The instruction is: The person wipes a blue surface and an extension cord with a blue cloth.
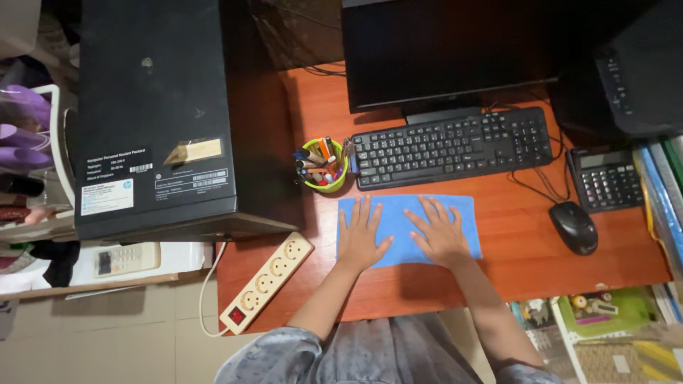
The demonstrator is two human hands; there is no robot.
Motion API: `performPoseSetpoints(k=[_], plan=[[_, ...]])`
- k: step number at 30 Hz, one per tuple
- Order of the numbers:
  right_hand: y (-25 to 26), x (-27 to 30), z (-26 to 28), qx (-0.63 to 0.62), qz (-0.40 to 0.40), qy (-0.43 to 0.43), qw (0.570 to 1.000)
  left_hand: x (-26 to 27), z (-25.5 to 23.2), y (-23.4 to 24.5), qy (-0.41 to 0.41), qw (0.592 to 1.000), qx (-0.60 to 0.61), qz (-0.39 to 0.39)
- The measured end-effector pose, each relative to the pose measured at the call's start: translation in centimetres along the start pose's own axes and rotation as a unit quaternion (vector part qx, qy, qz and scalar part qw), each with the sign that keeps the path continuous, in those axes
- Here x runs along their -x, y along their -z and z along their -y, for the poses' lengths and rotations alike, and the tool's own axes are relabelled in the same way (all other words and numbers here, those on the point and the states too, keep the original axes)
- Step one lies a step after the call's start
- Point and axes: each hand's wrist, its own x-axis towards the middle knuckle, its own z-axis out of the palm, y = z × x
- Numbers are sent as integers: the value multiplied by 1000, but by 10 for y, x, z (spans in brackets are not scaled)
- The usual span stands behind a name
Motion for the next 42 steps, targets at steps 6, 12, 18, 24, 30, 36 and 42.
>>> performPoseSetpoints(k=[6,12,18,24,30,36,42], plan=[[1,0,2,-14,-4,-21,1000,2,3,-3,-14,1000,-9,0],[1,1,8,-10,-6,-43,999,9,5,-7,-21,1000,-5,-21],[-11,12,13,2,-18,-65,998,21,2,-14,-6,1000,-2,-31],[-15,37,31,-4,-22,-55,998,49,-3,-10,7,999,-16,-30],[-12,63,51,-4,5,-48,999,84,-12,-7,30,999,-15,-20],[-11,80,63,-7,7,-14,1000,117,-18,-8,46,998,-14,-26],[-15,94,73,-9,8,-9,1000,139,-20,-10,57,998,-11,-23]])
